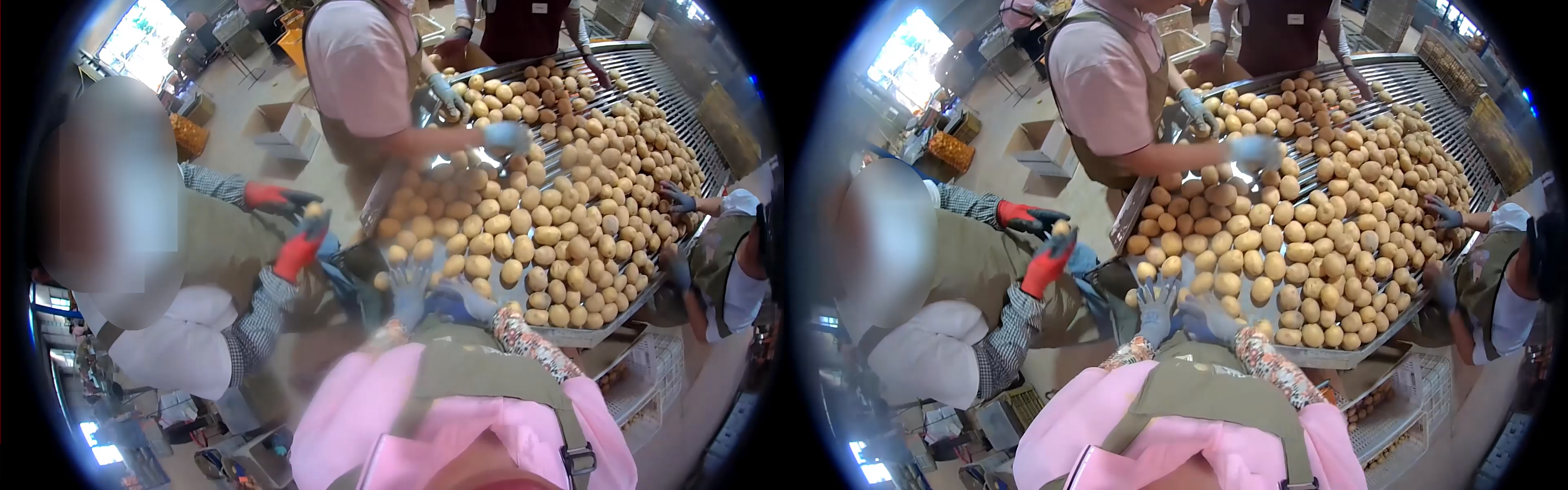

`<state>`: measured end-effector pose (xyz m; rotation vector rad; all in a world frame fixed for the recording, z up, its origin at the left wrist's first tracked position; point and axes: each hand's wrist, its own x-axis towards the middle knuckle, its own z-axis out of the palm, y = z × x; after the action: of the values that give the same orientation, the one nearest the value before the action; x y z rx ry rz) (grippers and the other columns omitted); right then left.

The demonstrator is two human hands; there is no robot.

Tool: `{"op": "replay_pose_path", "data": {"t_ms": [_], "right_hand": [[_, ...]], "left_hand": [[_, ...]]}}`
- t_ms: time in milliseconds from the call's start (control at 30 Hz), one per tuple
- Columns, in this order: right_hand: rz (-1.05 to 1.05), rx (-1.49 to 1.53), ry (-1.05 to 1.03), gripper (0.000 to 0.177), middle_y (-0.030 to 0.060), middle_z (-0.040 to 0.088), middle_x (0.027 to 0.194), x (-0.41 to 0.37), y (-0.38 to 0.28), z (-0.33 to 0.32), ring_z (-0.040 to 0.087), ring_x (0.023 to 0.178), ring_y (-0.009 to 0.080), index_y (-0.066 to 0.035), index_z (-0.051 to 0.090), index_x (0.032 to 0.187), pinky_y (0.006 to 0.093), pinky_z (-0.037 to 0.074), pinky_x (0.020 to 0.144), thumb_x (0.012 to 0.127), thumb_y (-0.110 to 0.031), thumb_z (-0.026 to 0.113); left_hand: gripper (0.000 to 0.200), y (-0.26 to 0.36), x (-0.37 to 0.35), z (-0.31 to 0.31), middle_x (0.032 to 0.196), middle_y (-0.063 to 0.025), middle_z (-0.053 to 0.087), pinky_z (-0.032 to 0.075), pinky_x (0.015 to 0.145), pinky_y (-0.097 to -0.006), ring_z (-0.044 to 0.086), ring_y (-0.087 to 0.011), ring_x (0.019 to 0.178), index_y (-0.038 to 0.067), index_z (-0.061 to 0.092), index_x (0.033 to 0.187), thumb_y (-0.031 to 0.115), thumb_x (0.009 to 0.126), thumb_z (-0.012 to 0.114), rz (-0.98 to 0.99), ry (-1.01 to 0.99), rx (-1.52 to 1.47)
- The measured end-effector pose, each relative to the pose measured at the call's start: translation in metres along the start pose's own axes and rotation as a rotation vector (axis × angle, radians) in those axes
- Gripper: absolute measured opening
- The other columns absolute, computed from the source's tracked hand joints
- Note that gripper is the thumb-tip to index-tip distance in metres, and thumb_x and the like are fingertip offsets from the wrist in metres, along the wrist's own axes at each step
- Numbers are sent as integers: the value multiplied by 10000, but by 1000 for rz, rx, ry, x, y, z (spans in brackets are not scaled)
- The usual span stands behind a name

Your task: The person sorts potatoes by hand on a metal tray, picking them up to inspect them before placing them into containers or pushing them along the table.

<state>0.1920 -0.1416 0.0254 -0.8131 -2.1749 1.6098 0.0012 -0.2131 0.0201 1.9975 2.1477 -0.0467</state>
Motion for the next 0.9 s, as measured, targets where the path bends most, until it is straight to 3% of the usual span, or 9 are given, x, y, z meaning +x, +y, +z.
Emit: {"op": "replay_pose_path", "data": {"t_ms": [33, 133, 233, 367, 433, 467, 633, 700, 900], "right_hand": [[-250, -219, 29, 412, 135, 590, 1189, 4, -32, -15, 574, 1073, 277, -151, 533, 1312, 337, 460, 900, 904, -98, 511], [427, 272, -44, 376, 145, 589, 1177, -6, -70, -65, 579, 1038, 293, -132, 546, 1286, 363, 469, 886, 911, -143, 513], [241, -633, 282, 390, 142, 568, 1227, -38, -12, -82, 464, 1255, 338, -156, 563, 1259, 445, 384, 1014, 873, -204, 550], [324, -812, -157, 507, 168, 451, 1401, -75, 4, -56, 158, 1384, 522, -131, 516, 1331, 656, 159, 1075, 867, -331, 560], [516, -451, -226, 477, 213, 590, 1169, -37, 1, -21, 506, 1143, 463, -35, 553, 1177, 549, 379, 981, 848, -378, 588], [465, -722, -147, 423, 204, 632, 1060, -27, 7, 4, 592, 1005, 401, -15, 576, 1080, 485, 450, 895, 854, -373, 582], [443, -411, -307, 332, 175, 653, 1051, -5, 2, -28, 617, 1003, 308, -7, 626, 1070, 396, 464, 910, 859, -260, 589], [462, 339, -20, 393, 125, 650, 1039, -36, 4, -55, 638, 867, 232, -78, 556, 1246, 341, 501, 795, 948, -324, 480], [404, 64, 297, 463, 89, 585, 1201, -52, 30, -89, 558, 1046, 179, -52, 422, 1388, 296, 438, 926, 934, -100, 496]], "left_hand": [[650, -6, -6, 9, 1546, -68, 261, 54, 1119, -626, 112, -449, 1421, 130, 395, 1440, 469, 897, 509, -5, -14, 3], [615, -24, -24, 31, 1485, -232, 305, 191, 1126, -531, 210, -463, 1380, 72, 400, 1426, 365, 906, 551, -178, 148, -234], [629, -42, -45, 26, 1468, -238, 332, 266, 1104, -494, 310, -472, 1328, 69, 400, 1425, 306, 880, 610, -89, 303, -500], [646, -50, -45, 59, 1481, -227, 322, 254, 1093, -546, 320, -463, 1328, 141, 372, 1451, 332, 877, 599, -183, 209, -244], [687, -27, -26, 33, 1498, -223, 295, 229, 1093, -574, 297, -464, 1341, 148, 326, 1474, 399, 879, 563, -156, 70, -240], [725, 0, -17, -11, 1507, -224, 277, 213, 1100, -580, 287, -480, 1342, 143, 286, 1488, 450, 879, 531, -196, -65, -314], [735, 5, -3, 17, 1501, -272, 251, 179, 1117, -575, 252, -515, 1349, 235, 259, 1502, 518, 874, 515, -159, 30, -372], [725, 0, -14, -2, 1485, -287, 273, 199, 1110, -574, 252, -521, 1344, 264, 253, 1502, 531, 879, 509, -207, -92, -352], [730, -10, -16, 30, 1414, -285, 366, 258, 1091, -545, 358, -503, 1270, 135, 192, 1508, 451, 916, 479, -185, -94, -640]]}}
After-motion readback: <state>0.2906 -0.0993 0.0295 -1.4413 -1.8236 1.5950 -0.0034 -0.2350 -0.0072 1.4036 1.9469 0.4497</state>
